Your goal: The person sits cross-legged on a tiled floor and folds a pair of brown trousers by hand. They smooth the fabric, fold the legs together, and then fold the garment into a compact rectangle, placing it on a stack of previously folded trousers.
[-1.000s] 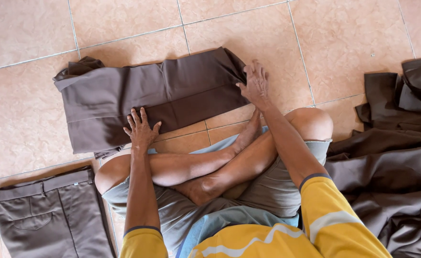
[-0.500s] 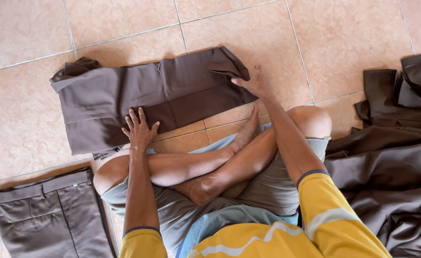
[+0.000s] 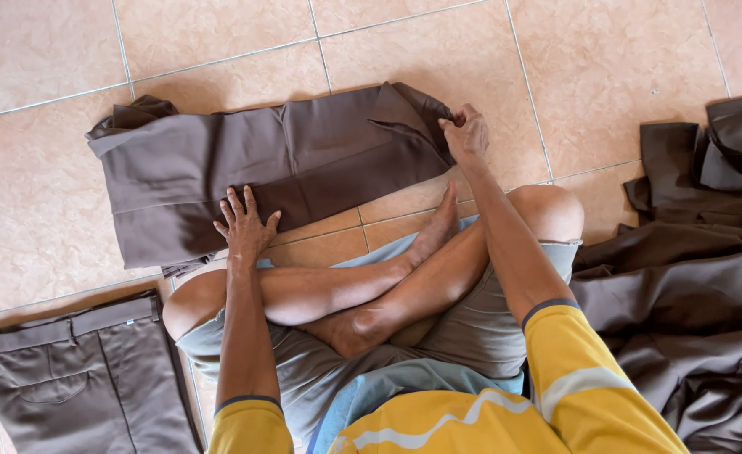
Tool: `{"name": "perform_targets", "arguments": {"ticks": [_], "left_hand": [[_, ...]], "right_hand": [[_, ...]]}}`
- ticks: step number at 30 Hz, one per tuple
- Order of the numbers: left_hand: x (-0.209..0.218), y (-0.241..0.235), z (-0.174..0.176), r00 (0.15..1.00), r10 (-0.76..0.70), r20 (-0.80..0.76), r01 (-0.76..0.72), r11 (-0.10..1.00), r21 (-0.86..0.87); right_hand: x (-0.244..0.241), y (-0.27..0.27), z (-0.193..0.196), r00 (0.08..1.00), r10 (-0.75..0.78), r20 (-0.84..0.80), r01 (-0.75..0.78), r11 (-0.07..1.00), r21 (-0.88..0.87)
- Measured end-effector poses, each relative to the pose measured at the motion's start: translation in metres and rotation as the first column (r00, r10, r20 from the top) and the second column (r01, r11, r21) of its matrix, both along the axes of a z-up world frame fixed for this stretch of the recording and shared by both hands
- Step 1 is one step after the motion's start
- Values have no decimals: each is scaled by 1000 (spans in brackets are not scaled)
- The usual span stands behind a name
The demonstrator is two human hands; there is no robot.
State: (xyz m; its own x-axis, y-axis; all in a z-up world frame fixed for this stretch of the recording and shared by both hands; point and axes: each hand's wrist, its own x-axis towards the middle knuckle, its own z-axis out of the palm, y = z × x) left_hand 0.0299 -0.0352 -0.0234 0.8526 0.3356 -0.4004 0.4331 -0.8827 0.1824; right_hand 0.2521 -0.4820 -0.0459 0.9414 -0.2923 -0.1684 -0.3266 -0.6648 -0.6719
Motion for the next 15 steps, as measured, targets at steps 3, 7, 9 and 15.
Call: {"name": "perform_targets", "arguments": {"ticks": [3, 7, 9, 15], "left_hand": [[-1, -1, 2, 1000, -3, -3, 3, 1000, -2], [-1, -1, 3, 1000, -4, 1, 5, 1000, -11], [0, -1, 2, 1000, -2, -13, 2, 1000, 1], [-2, -3, 8, 1000, 3, 6, -3, 1000, -29]], "right_hand": [[7, -15, -62, 994, 74, -77, -77, 996, -40], [-46, 22, 56, 538, 434, 722, -92, 882, -462], [-64, 53, 124, 960, 250, -127, -260, 963, -69], [-24, 17, 40, 968, 22, -249, -41, 997, -70]]}}
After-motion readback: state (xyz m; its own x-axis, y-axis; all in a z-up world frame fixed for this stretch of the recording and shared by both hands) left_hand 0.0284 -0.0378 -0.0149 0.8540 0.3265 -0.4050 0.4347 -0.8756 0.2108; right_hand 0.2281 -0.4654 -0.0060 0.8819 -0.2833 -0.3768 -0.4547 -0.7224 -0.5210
